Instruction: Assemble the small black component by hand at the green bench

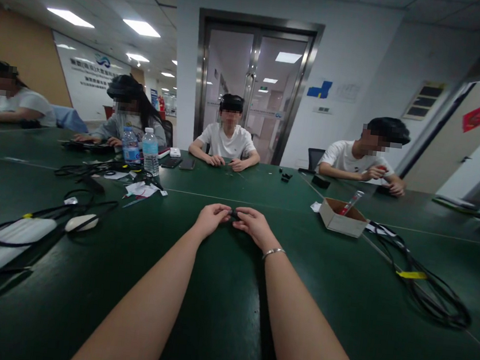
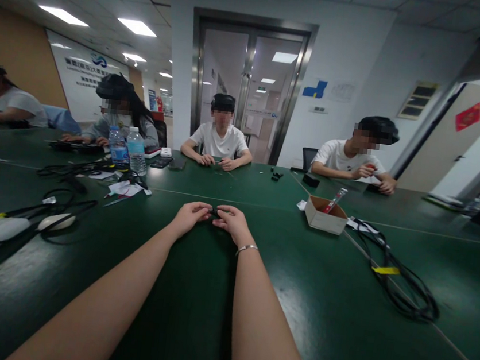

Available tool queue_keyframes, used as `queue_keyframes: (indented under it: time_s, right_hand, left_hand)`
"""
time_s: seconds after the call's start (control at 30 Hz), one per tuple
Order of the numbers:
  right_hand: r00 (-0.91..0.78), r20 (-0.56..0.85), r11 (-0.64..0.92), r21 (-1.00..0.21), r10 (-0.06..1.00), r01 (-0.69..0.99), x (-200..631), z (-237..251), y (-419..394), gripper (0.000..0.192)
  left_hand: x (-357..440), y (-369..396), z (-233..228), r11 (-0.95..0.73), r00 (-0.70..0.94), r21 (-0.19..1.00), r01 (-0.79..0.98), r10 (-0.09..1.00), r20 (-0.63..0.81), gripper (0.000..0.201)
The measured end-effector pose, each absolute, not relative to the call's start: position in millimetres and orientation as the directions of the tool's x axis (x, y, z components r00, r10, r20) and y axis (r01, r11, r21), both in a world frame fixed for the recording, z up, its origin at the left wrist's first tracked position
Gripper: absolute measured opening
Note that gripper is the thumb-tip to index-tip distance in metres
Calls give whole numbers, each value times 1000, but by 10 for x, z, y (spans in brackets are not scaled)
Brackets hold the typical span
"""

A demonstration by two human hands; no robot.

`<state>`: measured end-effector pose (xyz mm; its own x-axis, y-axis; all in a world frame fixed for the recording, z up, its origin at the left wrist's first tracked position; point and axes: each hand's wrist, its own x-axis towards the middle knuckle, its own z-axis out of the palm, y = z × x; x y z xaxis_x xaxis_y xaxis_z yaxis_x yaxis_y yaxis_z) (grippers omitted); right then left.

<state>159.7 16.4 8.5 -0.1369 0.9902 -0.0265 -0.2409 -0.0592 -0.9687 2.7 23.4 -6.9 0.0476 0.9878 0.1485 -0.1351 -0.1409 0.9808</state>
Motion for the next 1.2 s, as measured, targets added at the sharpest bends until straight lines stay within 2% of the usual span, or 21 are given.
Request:
queue_keyframes:
  time_s: [0.27, 0.4, 0.67, 1.2]
  right_hand:
    - [-149, 67, 8, -931, 987, -364, 1730, -8, 185, 19]
    - [-155, 79, 11, -916, 985, -401, 1757, 1, 178, 19]
    - [-215, 58, -33, -916, 975, -399, 1765, 23, 170, 16]
    - [-222, 13, -67, -935, 975, -348, 1749, 49, 136, 14]
  left_hand:
    - [64, 231, -70, -134, 20, 987, -87, 991, 136, 19]
    - [74, 213, -41, -125, -25, 989, -84, 992, 123, 14]
    - [51, 222, -46, -142, -14, 989, -46, 990, 141, 15]
    - [28, 221, -66, -139, -25, 990, -29, 990, 138, 22]
